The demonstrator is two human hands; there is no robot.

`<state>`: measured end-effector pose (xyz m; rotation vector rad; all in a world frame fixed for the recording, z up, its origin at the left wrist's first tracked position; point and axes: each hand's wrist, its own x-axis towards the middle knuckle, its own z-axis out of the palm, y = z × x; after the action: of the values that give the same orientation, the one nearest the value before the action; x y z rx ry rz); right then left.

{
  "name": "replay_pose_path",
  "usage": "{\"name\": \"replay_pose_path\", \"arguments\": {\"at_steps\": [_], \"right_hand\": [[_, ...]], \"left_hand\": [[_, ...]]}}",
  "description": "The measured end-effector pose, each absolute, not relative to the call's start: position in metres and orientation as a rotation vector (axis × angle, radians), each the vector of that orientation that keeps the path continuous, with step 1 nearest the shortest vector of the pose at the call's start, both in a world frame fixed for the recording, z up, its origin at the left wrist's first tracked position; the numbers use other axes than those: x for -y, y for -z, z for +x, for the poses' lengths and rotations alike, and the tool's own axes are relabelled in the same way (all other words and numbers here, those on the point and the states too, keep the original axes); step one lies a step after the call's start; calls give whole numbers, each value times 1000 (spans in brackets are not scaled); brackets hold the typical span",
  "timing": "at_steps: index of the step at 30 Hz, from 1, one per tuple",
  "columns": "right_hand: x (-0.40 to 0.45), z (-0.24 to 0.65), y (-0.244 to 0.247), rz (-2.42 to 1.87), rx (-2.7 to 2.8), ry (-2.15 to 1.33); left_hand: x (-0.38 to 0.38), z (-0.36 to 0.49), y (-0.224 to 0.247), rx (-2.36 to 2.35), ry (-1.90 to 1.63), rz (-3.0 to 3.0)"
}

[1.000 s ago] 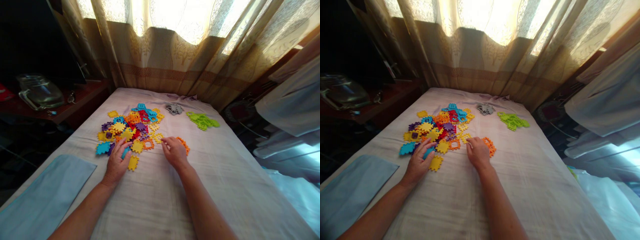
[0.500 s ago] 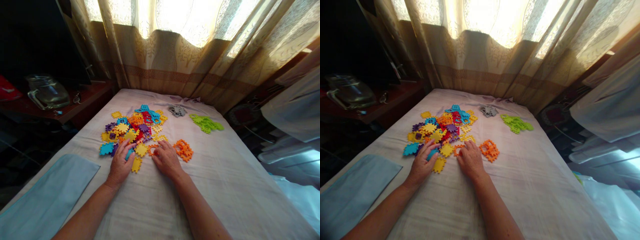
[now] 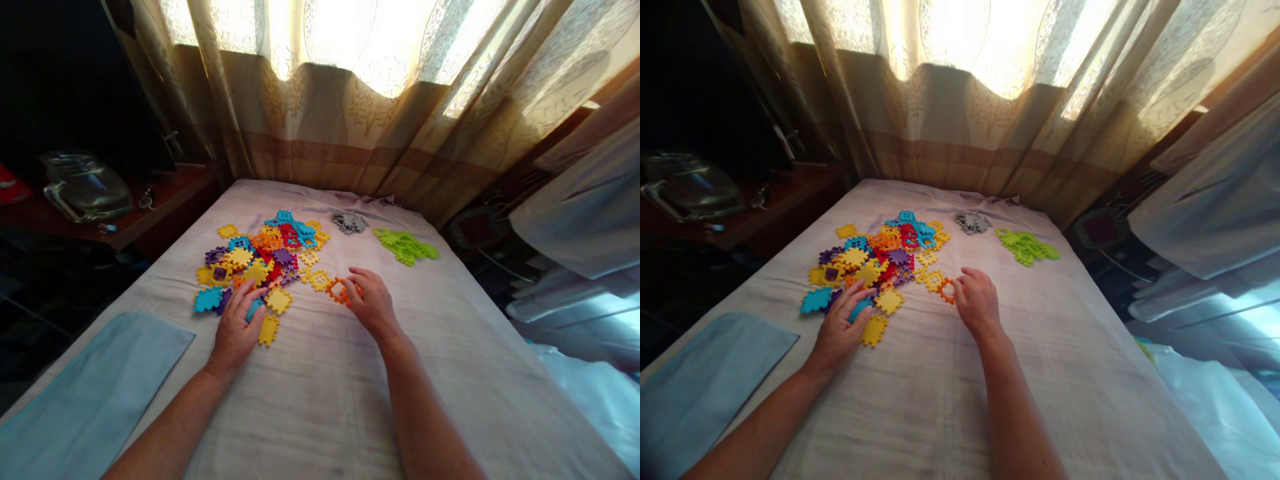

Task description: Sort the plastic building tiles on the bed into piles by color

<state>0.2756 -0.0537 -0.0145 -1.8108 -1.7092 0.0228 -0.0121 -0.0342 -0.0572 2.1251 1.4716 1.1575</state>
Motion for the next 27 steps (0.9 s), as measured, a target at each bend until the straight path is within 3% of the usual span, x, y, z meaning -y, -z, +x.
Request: {"name": "replay_pose_path", "arguments": {"at_steps": [13,27], "right_hand": [[59,337,23,-2126,1400,-310],[60,340,23,-2093,1378,-163]], "left_hand": [[33,-14,57,-1455,-1150,2163],[34,-12,57,-1473,-1153,2228]]}}
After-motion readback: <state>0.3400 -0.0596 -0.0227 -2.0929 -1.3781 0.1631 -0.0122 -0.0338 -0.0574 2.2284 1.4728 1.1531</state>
